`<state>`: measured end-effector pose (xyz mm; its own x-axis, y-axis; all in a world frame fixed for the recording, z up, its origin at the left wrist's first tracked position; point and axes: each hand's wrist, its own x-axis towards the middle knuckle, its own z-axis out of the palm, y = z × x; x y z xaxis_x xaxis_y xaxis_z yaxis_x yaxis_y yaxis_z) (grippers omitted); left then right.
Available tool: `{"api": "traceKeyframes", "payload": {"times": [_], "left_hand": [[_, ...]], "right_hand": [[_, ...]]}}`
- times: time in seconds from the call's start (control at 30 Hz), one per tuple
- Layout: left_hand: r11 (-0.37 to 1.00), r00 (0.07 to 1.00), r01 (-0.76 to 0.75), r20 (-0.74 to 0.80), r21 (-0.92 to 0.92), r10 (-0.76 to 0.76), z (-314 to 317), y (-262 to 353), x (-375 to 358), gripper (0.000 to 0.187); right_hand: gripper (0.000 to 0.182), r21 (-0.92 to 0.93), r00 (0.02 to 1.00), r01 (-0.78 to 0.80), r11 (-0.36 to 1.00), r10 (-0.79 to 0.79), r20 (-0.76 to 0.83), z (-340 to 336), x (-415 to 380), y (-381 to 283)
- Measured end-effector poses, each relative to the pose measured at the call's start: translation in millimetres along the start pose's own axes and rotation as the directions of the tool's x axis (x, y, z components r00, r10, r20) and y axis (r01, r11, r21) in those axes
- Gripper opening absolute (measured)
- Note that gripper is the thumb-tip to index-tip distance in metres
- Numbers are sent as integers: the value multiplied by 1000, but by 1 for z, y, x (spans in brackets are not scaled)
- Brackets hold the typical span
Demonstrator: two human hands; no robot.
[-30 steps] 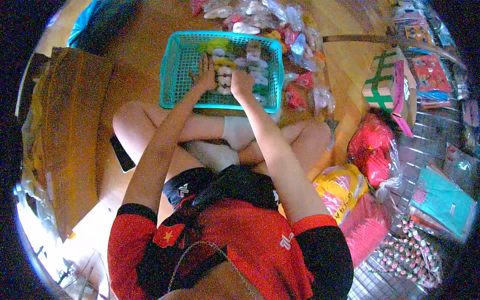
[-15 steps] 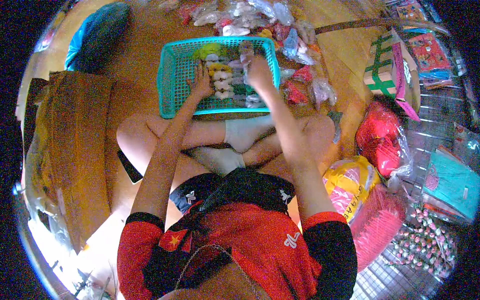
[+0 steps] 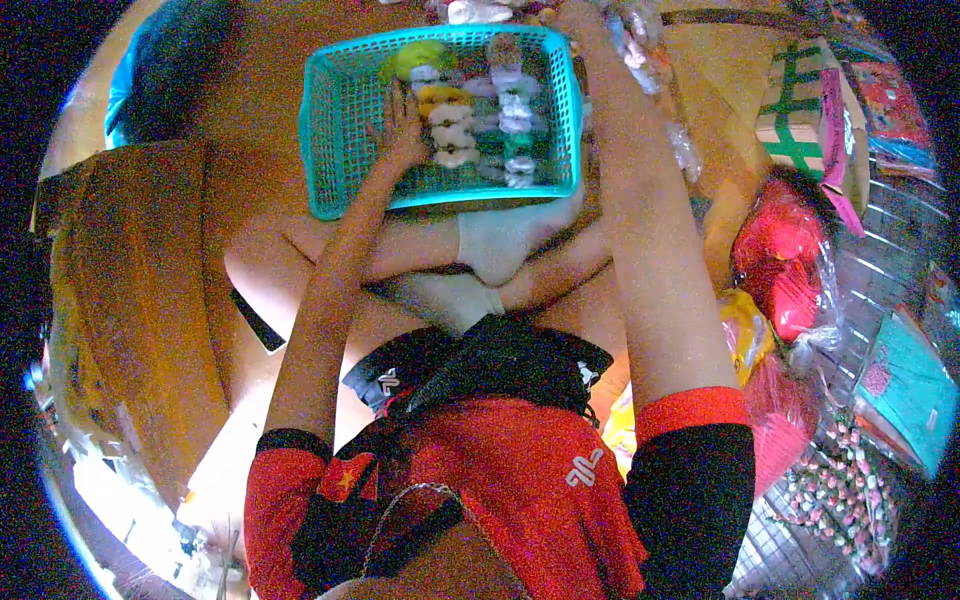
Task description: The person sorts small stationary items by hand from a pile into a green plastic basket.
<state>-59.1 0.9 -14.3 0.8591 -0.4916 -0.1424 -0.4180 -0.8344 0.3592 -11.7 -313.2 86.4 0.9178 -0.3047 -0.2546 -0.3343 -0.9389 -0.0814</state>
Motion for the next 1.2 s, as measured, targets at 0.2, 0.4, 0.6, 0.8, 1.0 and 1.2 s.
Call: {"api": "traceKeyframes", "payload": {"times": [0.2, 0.4, 0.6, 0.8, 1.0, 1.2], "left_hand": [[1000, 999, 9, -44, 24, -8, 10, -3, 5, 95], [999, 999, 40, 7, 31, -40, 5, 1, 5, 96], [1000, 1000, 29, 6, -9, -29, 5, 1, 5, 97], [999, 999, 25, -30, -22, -26, 8, 0, 6, 95], [999, 999, 31, -6, -34, -31, 6, 1, 5, 92], [999, 998, 14, -53, -35, -16, 17, -2, 9, 95]], "right_hand": [[40, 164, 942, 9, 986, 47, -334, -19, -21, -6], [28, 379, 857, 278, 883, -50, -513, -60, -103, -27], [28, 344, 936, 317, 884, -350, 35, -32, -186, -93], [13, 496, 865, 439, 749, -501, -9, 39, -195, -117], [18, 451, 880, 459, 766, -463, -108, 86, -190, -112], [34, 427, 912, 402, 810, -395, -109, 87, -189, -111]]}}
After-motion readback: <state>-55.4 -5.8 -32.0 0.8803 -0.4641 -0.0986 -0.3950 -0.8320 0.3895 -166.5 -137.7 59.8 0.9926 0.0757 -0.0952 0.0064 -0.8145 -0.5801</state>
